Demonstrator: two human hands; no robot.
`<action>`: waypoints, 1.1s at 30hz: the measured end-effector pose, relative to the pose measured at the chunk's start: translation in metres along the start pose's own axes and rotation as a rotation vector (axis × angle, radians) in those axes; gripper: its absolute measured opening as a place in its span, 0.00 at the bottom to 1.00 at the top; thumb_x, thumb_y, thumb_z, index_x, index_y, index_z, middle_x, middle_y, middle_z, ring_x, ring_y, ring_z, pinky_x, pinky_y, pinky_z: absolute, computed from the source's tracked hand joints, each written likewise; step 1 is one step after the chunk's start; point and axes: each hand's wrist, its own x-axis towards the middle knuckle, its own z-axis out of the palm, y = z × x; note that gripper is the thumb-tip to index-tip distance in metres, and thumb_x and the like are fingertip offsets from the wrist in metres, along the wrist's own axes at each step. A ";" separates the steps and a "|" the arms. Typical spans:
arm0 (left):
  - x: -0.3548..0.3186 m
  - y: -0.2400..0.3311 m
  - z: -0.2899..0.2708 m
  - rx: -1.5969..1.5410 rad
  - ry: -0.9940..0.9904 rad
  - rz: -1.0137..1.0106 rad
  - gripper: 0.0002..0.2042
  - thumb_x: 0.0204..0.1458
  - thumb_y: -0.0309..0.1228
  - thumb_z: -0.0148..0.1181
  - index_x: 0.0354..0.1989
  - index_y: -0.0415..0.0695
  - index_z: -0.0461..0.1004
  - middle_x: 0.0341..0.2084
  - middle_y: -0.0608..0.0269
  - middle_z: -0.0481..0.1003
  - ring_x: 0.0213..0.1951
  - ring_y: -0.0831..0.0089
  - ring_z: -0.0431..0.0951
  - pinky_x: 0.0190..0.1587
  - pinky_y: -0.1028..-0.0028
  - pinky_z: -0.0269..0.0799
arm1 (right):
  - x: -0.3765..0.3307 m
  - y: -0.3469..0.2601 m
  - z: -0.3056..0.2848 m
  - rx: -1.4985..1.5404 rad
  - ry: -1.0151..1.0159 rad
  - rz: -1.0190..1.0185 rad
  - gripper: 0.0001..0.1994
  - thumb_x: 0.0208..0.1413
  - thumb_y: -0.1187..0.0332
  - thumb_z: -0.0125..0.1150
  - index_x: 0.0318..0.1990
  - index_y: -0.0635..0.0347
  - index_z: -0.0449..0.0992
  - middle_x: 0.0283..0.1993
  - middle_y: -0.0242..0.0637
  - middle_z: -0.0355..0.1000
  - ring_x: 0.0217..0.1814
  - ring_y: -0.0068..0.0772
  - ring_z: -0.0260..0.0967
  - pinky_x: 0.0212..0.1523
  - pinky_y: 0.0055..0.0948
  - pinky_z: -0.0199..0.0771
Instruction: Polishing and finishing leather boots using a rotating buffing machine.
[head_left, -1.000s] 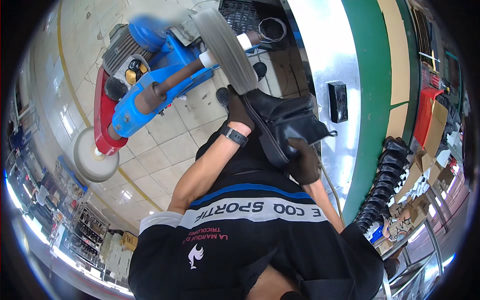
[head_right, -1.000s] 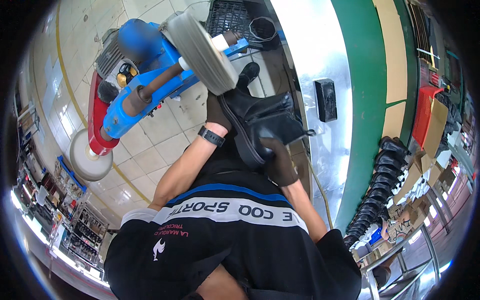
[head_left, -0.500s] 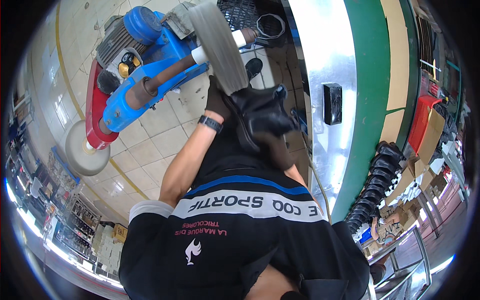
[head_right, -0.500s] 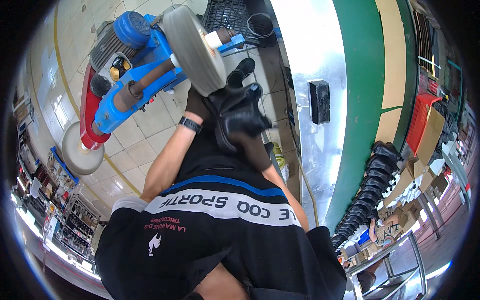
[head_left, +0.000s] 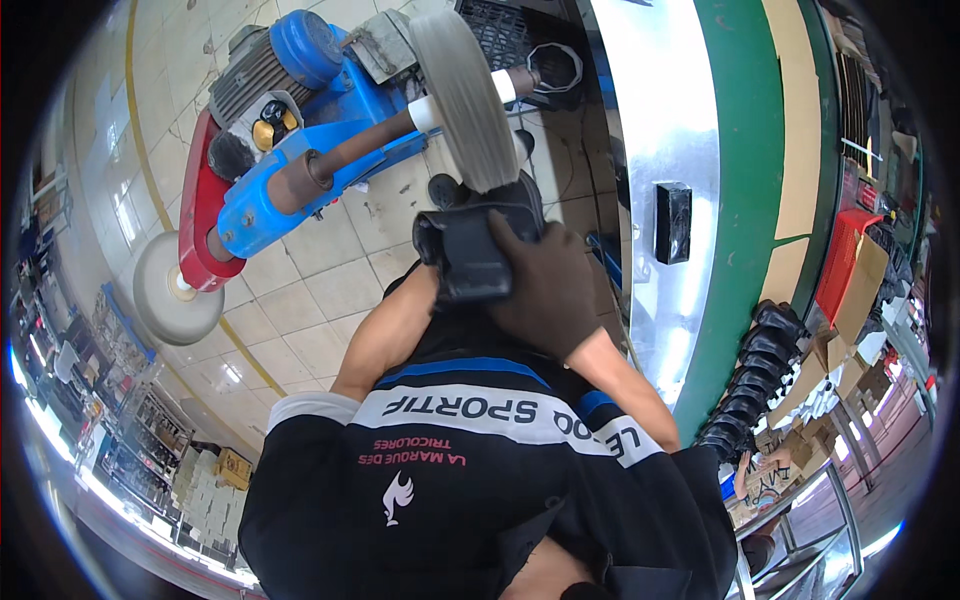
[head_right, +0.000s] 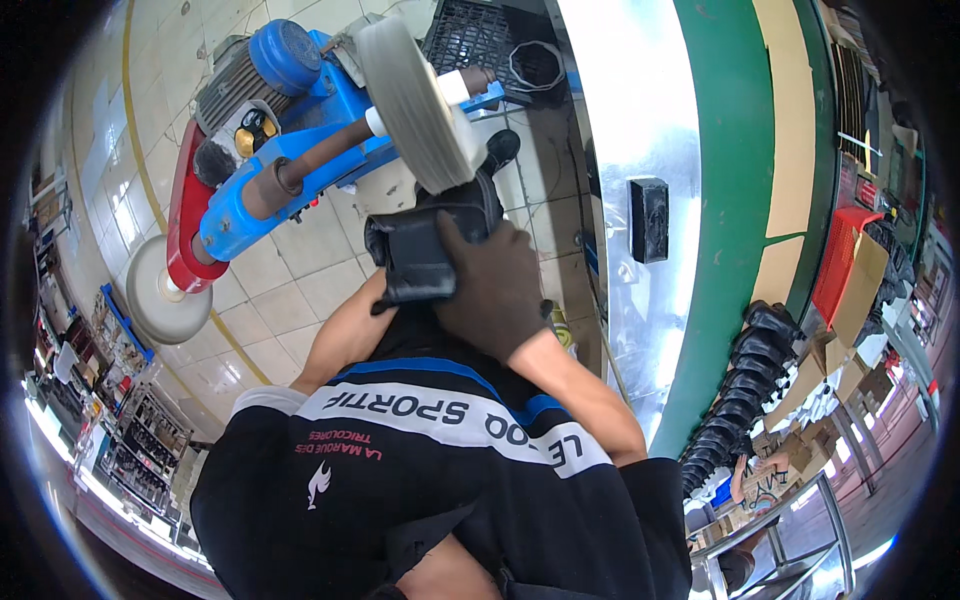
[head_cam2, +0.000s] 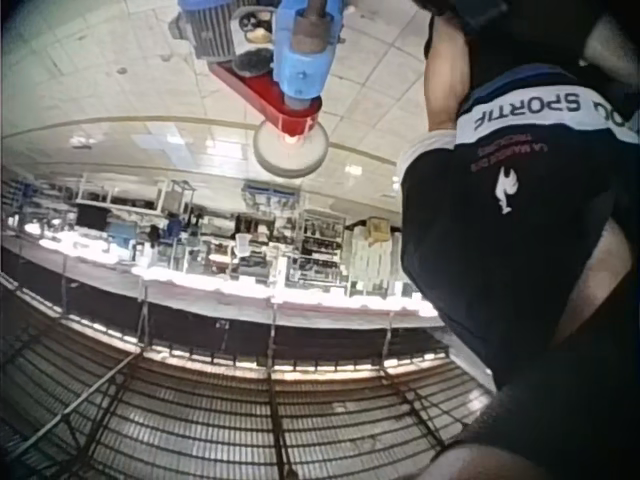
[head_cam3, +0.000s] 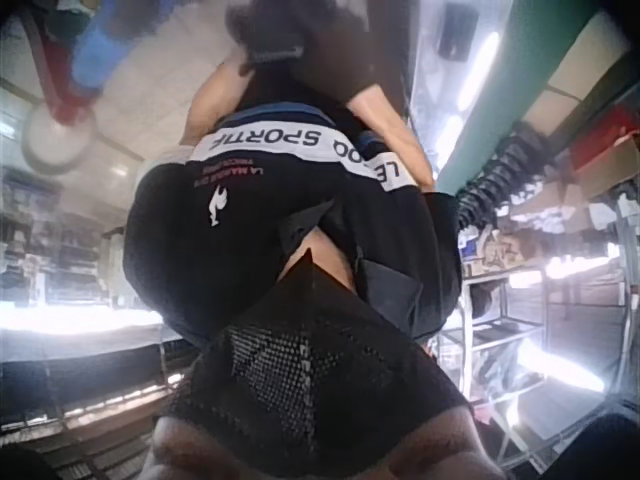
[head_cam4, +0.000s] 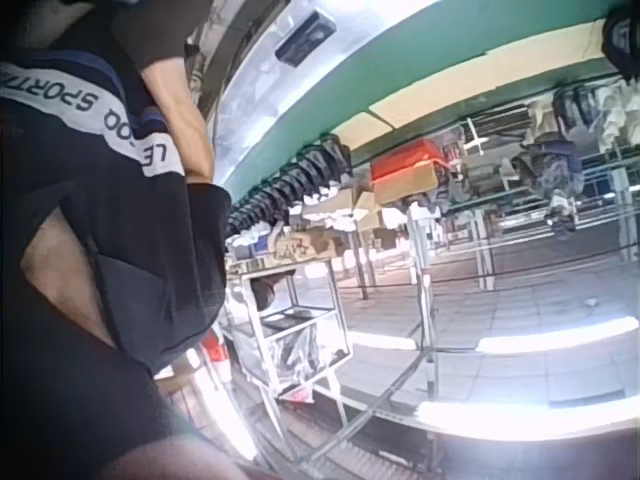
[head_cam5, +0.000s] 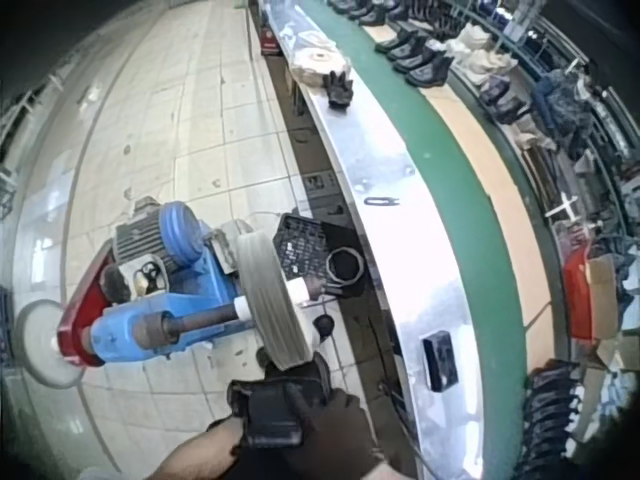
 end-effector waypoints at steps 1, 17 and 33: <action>0.003 0.000 0.000 -0.004 0.005 -0.009 0.29 0.51 0.54 0.45 0.52 0.41 0.63 0.47 0.54 0.68 0.49 0.61 0.68 0.53 0.63 0.63 | 0.012 0.003 0.011 -0.029 0.004 0.009 0.34 0.32 0.60 0.63 0.55 0.45 0.64 0.36 0.58 0.62 0.38 0.60 0.62 0.38 0.45 0.65; 0.007 0.002 0.034 1.241 0.058 0.578 0.19 0.49 0.41 0.53 0.45 0.41 0.70 0.37 0.56 0.74 0.42 0.63 0.74 0.47 0.69 0.68 | -0.080 0.061 0.029 0.739 0.173 0.111 0.31 0.35 0.70 0.63 0.54 0.61 0.64 0.47 0.52 0.64 0.50 0.49 0.63 0.52 0.34 0.61; -0.011 0.064 -0.050 1.814 0.660 1.156 0.14 0.47 0.23 0.55 0.44 0.38 0.67 0.38 0.54 0.71 0.41 0.70 0.70 0.46 0.73 0.65 | 0.041 0.101 0.072 2.175 -0.635 0.542 0.25 0.49 0.47 0.48 0.47 0.57 0.68 0.39 0.44 0.72 0.37 0.44 0.72 0.20 0.30 0.68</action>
